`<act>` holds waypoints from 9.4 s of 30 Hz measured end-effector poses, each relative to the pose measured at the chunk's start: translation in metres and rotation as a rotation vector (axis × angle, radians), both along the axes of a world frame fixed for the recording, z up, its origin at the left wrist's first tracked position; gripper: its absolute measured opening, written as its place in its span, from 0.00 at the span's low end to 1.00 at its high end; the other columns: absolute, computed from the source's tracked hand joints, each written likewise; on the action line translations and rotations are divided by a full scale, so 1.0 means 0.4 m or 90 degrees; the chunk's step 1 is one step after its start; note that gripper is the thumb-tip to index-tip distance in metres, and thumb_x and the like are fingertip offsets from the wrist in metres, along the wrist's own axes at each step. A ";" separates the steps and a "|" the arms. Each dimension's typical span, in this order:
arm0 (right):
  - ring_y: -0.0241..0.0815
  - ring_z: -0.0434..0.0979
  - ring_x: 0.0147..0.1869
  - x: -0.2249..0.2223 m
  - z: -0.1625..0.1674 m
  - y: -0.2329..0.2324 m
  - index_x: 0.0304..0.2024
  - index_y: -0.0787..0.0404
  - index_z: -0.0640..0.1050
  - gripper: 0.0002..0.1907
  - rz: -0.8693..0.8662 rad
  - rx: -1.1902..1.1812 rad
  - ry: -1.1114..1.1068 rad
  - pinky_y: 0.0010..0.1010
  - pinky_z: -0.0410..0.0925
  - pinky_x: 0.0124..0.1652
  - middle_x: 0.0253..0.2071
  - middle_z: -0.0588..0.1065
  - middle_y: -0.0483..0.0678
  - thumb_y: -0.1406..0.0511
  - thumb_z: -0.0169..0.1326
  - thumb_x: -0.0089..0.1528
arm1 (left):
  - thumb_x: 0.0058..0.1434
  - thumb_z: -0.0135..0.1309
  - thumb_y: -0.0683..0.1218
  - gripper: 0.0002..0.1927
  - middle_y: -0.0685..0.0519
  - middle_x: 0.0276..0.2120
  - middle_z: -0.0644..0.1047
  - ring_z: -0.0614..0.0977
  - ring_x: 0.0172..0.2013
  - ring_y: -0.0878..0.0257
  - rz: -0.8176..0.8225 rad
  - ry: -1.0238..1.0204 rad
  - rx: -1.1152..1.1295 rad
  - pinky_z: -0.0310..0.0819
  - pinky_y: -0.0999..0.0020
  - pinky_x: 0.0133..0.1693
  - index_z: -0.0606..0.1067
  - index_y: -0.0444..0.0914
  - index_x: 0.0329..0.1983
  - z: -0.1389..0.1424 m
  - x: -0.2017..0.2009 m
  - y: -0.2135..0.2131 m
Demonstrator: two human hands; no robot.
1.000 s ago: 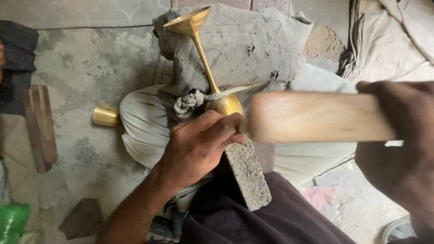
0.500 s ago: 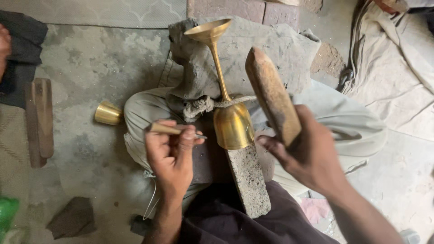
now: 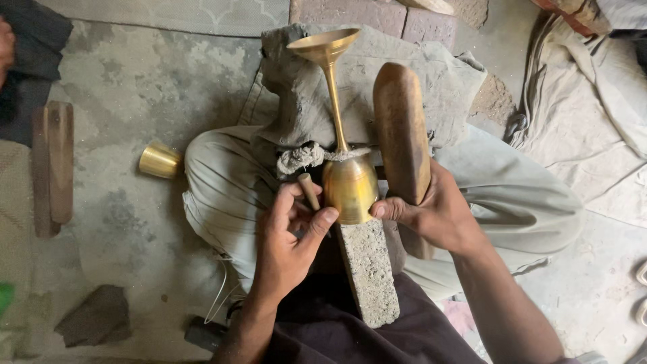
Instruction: The person sits on the floor and shapes a brass goblet, hammering it with a wooden mallet against a stone block. They hold a small punch against the brass cup, strike it repeatedly, rotate the goblet, and reposition it on the block to work different areas of its surface.
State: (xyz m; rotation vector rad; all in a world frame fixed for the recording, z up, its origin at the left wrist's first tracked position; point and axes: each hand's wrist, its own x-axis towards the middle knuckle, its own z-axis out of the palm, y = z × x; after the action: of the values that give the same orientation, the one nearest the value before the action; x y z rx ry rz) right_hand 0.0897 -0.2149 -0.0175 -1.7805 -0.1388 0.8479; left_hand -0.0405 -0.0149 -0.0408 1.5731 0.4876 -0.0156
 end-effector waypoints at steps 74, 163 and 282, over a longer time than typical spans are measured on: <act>0.42 0.87 0.46 0.187 0.321 0.091 0.61 0.61 0.74 0.42 0.230 -0.375 -0.338 0.33 0.79 0.44 0.49 0.83 0.52 0.68 0.70 0.43 | 0.68 0.56 0.41 0.13 0.52 0.36 0.79 0.85 0.37 0.67 0.070 -0.144 -0.144 0.87 0.71 0.38 0.68 0.31 0.51 0.080 0.145 0.080; 0.38 0.80 0.41 0.225 0.464 0.378 0.60 0.60 0.77 0.17 0.603 -0.465 -1.166 0.30 0.71 0.40 0.39 0.79 0.46 0.73 0.56 0.68 | 0.74 0.51 0.41 0.13 0.50 0.40 0.76 0.82 0.38 0.67 0.182 -0.232 -0.266 0.86 0.72 0.40 0.62 0.32 0.54 -0.001 0.096 0.044; 0.40 0.80 0.50 0.136 0.552 0.179 0.55 0.50 0.80 0.18 0.615 -0.546 -1.177 0.40 0.70 0.51 0.42 0.79 0.40 0.56 0.58 0.64 | 0.71 0.56 0.49 0.15 0.55 0.30 0.75 0.76 0.25 0.71 0.193 -0.265 0.282 0.73 0.76 0.25 0.68 0.35 0.46 -0.036 0.009 -0.109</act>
State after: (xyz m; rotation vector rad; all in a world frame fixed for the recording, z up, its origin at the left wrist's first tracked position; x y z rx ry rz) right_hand 0.1439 -0.1434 0.2033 -2.7378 -2.1804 -0.6188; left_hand -0.0370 -0.0584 -0.0553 1.8523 0.4081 0.6782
